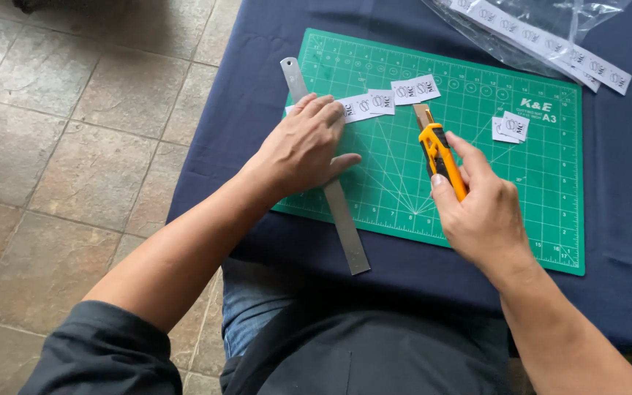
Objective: Using a utility knife and a metal ruler to cut printed labels on a green cutting mat.
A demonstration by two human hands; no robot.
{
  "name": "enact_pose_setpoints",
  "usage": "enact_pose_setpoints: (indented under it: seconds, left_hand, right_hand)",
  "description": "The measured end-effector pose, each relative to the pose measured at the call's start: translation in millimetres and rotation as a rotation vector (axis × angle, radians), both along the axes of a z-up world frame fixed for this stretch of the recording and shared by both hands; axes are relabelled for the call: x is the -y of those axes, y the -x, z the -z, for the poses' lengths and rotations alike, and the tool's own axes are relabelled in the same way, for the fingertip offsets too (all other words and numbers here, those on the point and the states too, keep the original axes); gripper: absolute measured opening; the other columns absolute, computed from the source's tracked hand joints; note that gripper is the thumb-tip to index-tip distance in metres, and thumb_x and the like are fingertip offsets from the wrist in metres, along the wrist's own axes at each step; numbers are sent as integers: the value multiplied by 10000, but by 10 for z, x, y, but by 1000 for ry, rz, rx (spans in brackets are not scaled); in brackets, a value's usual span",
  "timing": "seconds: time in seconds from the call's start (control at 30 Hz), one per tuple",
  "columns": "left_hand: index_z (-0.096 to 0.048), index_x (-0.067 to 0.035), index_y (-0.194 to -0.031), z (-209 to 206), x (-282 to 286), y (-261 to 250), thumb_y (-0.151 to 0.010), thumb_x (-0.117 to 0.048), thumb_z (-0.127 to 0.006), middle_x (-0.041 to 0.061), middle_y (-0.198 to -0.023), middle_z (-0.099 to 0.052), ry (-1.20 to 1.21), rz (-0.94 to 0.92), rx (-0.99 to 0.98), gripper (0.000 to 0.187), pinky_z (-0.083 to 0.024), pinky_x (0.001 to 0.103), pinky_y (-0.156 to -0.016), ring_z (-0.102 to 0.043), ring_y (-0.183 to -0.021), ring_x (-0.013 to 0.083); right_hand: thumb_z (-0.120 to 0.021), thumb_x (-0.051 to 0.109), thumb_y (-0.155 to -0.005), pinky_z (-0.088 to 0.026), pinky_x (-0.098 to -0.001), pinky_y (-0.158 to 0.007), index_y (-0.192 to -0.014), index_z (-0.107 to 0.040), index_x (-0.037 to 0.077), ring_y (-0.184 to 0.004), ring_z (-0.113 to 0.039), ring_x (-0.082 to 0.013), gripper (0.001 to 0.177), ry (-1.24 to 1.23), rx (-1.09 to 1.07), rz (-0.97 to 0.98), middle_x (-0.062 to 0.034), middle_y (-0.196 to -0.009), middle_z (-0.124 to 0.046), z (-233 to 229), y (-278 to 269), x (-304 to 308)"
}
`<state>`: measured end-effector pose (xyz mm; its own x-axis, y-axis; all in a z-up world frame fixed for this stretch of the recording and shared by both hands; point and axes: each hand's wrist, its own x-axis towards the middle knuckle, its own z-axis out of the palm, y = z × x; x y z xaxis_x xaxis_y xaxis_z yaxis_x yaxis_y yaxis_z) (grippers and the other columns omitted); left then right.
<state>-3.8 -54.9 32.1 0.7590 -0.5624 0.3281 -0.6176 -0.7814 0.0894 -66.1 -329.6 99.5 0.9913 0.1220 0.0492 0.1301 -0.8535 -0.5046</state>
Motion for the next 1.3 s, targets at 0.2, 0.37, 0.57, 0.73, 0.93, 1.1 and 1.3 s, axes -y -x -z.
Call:
enact_pose_setpoints:
  seconds: [0.2,0.37,0.57,0.73,0.93,1.1,1.3]
  left_hand:
    - [-672,69,-1279,144,199,-26,-962,-543,-690,212,-1310,-641,-34,9,-5,689,-406,486,-1177,-600,-1325,373]
    - [-624,68,-1357,38,200,69,-979,-562,-655,218,-1403,-592,-63,14,-77,736,-382,484,-1204,-549,-1390,373]
    - [-601,57,-1393,-43,101,121,-997,-550,-627,213,-1428,-570,-74,54,-119,726,-371,490,-1214,-539,-1405,371]
    - [-616,53,-1374,-29,51,147,-1014,-593,-584,217,-1400,-585,-121,53,-127,740,-366,492,-1215,-561,-1387,368]
    - [-585,64,-1405,-46,145,106,-993,-629,-595,231,-1429,-559,-85,33,-104,806,-361,501,-1216,-530,-1408,384]
    - [-506,83,-1483,-113,274,-62,-1028,-567,-582,276,-1520,-494,83,67,-152,796,-360,554,-1211,-477,-1454,419]
    - [-607,32,-1338,-46,-177,-248,-1000,-86,-688,228,-1311,-604,396,14,86,367,-494,496,-1005,-609,-1192,416]
  right_hand:
    - [-706,155,-928,-568,-519,-683,-1347,-642,48,-841,-723,-403,438,-164,81,-36,-212,-908,-735,193,-142,100]
    - [-619,53,-902,-559,-543,-843,-1286,-585,63,-1084,-718,-428,386,-287,-7,-248,-187,-1159,-758,69,-470,-191]
    - [-630,134,-887,-527,-508,-656,-1242,-592,109,-805,-707,-391,357,-132,-111,-338,-177,-827,-689,325,-740,-191]
    - [-620,108,-875,-526,-500,-648,-1215,-598,68,-762,-683,-393,343,-101,-109,-323,-197,-843,-687,217,-748,-204]
    - [-565,27,-938,-523,-621,-960,-1247,-514,-22,-1223,-657,-471,317,-365,-52,-296,-317,-1312,-674,-82,-688,-230]
    - [-559,-18,-990,-561,-467,-745,-1205,-484,-37,-862,-692,-327,229,-453,41,-155,-245,-1086,-690,-156,-572,-116]
    - [-808,382,-857,-527,-423,-639,-1050,-725,61,-705,-702,-314,385,-124,-34,-220,-147,-852,-733,127,209,-258]
